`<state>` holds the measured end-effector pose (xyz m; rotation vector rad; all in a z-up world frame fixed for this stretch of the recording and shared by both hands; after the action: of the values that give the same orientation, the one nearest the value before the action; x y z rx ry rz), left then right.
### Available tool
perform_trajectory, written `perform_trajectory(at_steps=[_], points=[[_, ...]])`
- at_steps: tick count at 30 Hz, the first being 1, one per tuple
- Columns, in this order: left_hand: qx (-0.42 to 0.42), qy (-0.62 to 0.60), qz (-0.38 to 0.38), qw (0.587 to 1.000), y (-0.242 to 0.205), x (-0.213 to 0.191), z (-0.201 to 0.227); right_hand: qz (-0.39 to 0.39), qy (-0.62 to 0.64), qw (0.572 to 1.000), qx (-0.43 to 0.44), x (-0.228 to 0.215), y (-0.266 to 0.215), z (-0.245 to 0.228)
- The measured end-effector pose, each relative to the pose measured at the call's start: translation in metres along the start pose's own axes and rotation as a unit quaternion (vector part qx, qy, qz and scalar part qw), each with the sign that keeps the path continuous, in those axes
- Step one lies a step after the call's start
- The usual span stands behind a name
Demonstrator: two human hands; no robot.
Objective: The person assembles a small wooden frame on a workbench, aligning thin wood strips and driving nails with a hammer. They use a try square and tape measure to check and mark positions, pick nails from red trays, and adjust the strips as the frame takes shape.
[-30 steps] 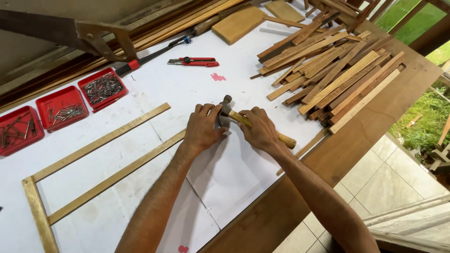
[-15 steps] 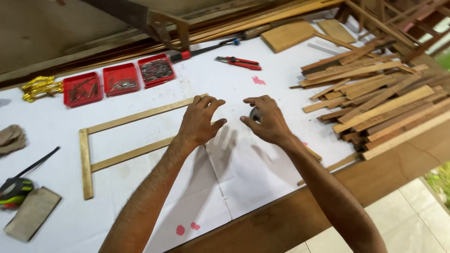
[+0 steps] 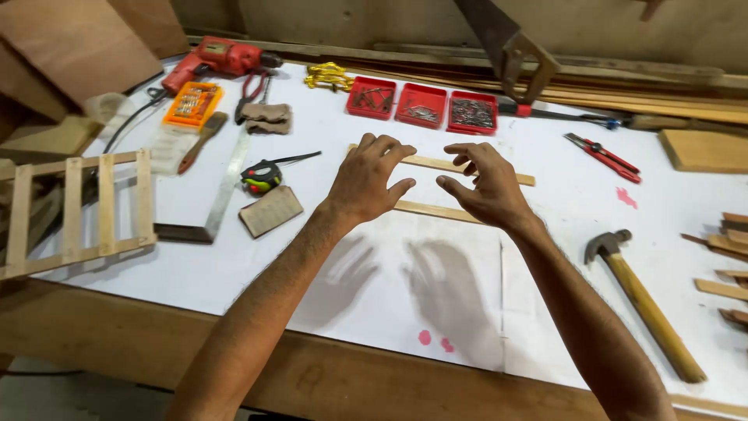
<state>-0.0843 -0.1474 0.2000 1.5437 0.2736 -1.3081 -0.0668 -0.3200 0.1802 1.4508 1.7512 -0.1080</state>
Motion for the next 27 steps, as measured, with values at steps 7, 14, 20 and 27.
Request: perform_trajectory(at_steps=[7,14,20,27], points=[[-0.078,0.021,0.004,0.997,-0.062,-0.046,-0.109,-0.035,0.043,0.998,-0.043,0.099,0.065,-0.065],[-0.215,0.055,-0.065,0.973,-0.134,-0.048,-0.217,-0.149,0.106,0.983,-0.022,0.226,0.102,-0.096],[-0.379,0.115,-0.252,0.883,-0.199,-0.016,-0.28,-0.214,0.104,0.971,-0.036,0.301,0.12,-0.113],[-0.393,0.097,-0.296,0.865,-0.23,0.04,-0.311,-0.224,0.065,0.972,-0.038,0.321,0.127,-0.119]])
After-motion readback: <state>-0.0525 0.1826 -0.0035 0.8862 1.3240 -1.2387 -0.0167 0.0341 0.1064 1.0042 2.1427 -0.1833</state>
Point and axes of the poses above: each hand's wrist, its own y-axis towards the middle knuckle, its own x-axis out of the palm, z = x × y, the point moved 10 cm from there along y, towards the middle knuckle, and after that the axes turned 11 degrees about y, right-handed, at the moved point
